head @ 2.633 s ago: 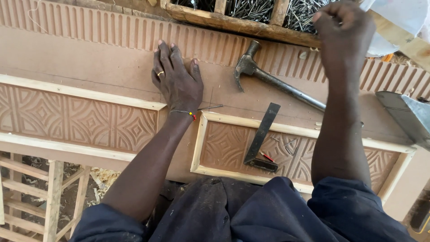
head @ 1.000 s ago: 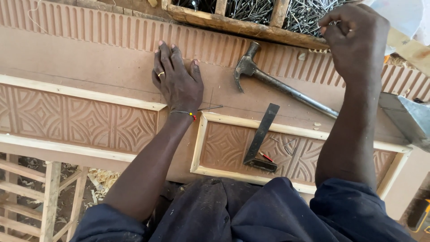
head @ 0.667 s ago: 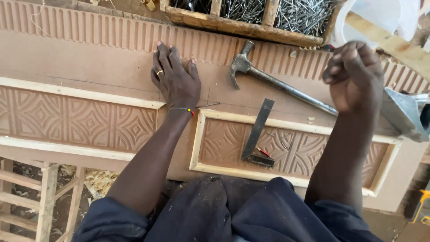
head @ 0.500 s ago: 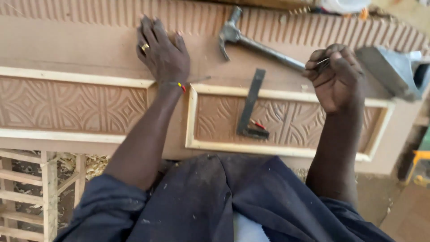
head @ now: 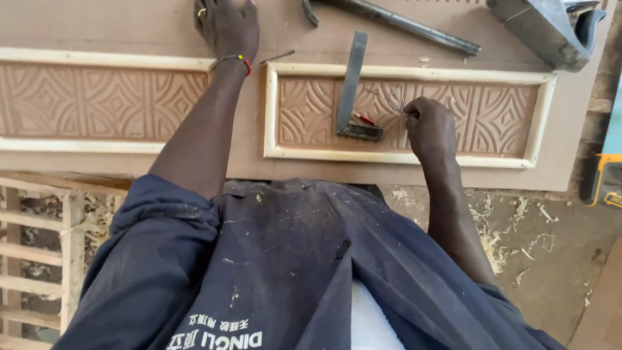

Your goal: Measuring, cutting, and nailing decorative wooden trim onto a door panel in a workshop.

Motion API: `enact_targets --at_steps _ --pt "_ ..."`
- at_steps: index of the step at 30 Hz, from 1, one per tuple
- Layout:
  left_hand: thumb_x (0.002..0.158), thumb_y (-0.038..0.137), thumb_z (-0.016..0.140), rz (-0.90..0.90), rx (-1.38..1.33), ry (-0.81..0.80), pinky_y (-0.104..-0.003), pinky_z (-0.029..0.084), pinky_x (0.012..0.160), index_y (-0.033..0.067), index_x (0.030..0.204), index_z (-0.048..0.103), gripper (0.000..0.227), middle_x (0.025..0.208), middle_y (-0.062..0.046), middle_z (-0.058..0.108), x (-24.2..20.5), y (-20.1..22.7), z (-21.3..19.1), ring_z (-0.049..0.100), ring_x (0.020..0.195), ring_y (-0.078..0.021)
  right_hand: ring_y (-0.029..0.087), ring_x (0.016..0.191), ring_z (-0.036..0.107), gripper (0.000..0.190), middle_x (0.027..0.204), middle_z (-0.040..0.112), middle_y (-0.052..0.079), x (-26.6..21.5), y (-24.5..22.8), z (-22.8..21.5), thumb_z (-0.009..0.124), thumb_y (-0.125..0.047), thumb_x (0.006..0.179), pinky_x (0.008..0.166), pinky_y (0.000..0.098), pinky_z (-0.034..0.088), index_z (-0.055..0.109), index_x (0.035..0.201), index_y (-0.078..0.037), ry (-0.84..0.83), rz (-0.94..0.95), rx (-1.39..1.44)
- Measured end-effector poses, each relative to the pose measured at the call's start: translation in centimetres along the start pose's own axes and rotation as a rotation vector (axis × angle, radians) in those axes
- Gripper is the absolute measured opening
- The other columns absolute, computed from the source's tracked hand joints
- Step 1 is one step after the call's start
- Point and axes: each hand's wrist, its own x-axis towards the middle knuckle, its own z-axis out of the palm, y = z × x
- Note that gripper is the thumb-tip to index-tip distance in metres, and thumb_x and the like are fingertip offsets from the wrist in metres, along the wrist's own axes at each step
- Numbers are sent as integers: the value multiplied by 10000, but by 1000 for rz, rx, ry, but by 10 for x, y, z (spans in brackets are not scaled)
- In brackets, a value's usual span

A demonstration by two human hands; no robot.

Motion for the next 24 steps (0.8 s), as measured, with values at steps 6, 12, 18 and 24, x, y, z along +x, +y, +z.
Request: enact_targets --at_steps 6,12,18,24 --pt "910 288 732 -8 -383 -65 -544 493 968 59 1319 525 513 1346 -178 612 -50 10 -39 567 1214 -409 230 738 750 195 904 797 112 -11 18 17 680 -8 928 605 389 605 810 1054 -81 335 -154 51" --pt "920 123 640 220 -649 -83 -384 528 1003 23 1225 691 325 1198 -179 737 -154 54 -105 669 1136 -307 207 775 711 71 913 779 108 -31 -9 18 778 -26 962 615 361 544 761 1031 -27 438 -336 164" --pt "907 106 625 758 -604 -248 -387 566 819 129 1002 664 105 912 -107 699 -207 68 -132 664 936 -342 274 801 731 243 879 758 92 -63 -82 39 651 -63 1006 772 418 533 561 1229 -99 25 -424 224" --pt "897 112 649 664 -439 -275 -421 601 689 139 969 593 96 819 -97 679 -222 21 -147 693 819 -364 256 707 714 224 849 734 161 -86 -122 59 557 15 1022 681 371 548 539 1239 -37 -124 -438 337"
